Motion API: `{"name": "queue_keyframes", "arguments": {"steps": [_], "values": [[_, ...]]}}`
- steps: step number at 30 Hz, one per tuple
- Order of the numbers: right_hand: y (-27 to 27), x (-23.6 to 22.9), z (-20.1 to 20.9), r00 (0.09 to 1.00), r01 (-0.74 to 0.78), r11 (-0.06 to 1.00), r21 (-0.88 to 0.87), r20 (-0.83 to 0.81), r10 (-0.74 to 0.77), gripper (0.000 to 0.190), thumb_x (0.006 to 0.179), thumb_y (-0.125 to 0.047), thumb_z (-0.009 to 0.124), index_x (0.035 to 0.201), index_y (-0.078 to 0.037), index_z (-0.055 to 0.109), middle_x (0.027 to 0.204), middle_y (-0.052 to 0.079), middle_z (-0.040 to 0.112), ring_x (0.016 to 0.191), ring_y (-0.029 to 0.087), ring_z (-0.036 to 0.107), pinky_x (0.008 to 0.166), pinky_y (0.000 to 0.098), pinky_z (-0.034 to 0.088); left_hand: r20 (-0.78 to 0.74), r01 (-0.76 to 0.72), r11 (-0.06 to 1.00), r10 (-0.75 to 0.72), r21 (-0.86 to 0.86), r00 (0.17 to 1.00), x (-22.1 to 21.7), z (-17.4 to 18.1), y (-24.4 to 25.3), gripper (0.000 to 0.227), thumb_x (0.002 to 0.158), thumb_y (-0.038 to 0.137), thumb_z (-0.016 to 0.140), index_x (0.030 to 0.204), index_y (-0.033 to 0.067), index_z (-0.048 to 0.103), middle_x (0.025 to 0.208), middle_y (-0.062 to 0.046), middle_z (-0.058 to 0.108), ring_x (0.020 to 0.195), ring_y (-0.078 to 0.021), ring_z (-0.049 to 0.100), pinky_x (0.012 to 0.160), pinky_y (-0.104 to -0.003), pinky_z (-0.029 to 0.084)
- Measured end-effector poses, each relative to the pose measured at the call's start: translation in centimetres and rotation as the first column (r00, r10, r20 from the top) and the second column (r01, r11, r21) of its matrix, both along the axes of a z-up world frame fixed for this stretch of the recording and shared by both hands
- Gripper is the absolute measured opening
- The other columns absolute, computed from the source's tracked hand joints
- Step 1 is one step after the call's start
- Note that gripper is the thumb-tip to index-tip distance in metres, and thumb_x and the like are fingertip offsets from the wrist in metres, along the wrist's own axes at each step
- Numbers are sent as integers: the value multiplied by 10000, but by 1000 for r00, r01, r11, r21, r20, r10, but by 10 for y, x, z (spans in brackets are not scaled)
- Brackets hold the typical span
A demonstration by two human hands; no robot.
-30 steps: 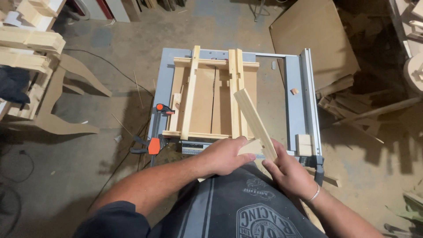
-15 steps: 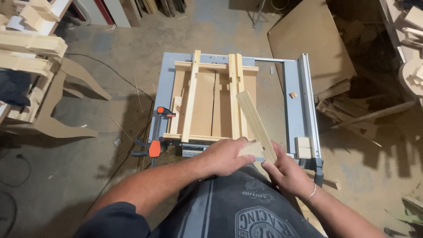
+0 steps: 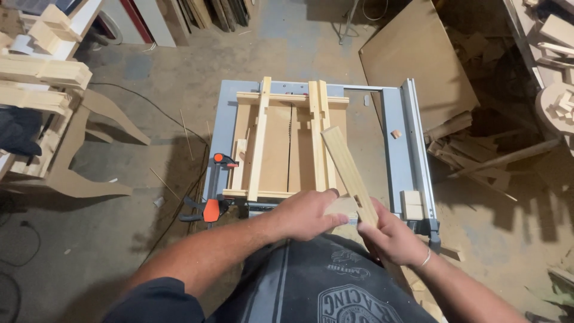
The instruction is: Assembling wooden slats by fitting them into pre-cut notches to create cross joints on a table saw sled.
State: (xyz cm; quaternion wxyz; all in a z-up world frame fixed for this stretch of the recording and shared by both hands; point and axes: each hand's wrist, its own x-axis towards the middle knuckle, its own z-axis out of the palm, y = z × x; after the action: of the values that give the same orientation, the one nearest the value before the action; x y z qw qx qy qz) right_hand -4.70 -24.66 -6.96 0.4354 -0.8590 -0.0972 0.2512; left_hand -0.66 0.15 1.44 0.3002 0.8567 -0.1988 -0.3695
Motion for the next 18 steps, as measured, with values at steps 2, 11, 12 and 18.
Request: {"name": "queue_keyframes", "arguments": {"steps": [2,11,12,18], "values": [[3,-1,1,1000,24,1000,-6,17,-24,715,899,-473,548,1516,-157,375,1110,3,687,777,122,664,702,310,603,1,1,1000,-1,9,1000,1,3,1,461,1002,488,520,1264,111,565,1057,-116,715,886,-272,686,666,-403,515],[17,4,11,995,88,983,-163,63,-78,692,907,-402,602,1519,-178,369,1146,41,719,850,198,712,756,339,554,-34,-41,999,42,14,999,8,9,6,475,1011,470,516,1324,117,572,1046,-105,702,844,-244,673,645,-374,509],[16,8,16,998,57,990,-133,5,-56,694,907,-428,588,1517,-174,377,1169,27,718,954,172,709,836,326,559,-80,-68,998,69,12,994,8,11,6,467,1017,471,506,1338,138,569,1015,-83,692,808,-208,656,623,-343,502],[12,11,12,998,35,999,10,-45,-35,588,924,-373,586,1441,-149,417,637,1,661,409,119,603,375,274,543,14,26,1000,-26,17,1000,15,12,6,446,1020,464,516,1276,104,574,1074,-128,708,914,-284,698,697,-406,549]]}}
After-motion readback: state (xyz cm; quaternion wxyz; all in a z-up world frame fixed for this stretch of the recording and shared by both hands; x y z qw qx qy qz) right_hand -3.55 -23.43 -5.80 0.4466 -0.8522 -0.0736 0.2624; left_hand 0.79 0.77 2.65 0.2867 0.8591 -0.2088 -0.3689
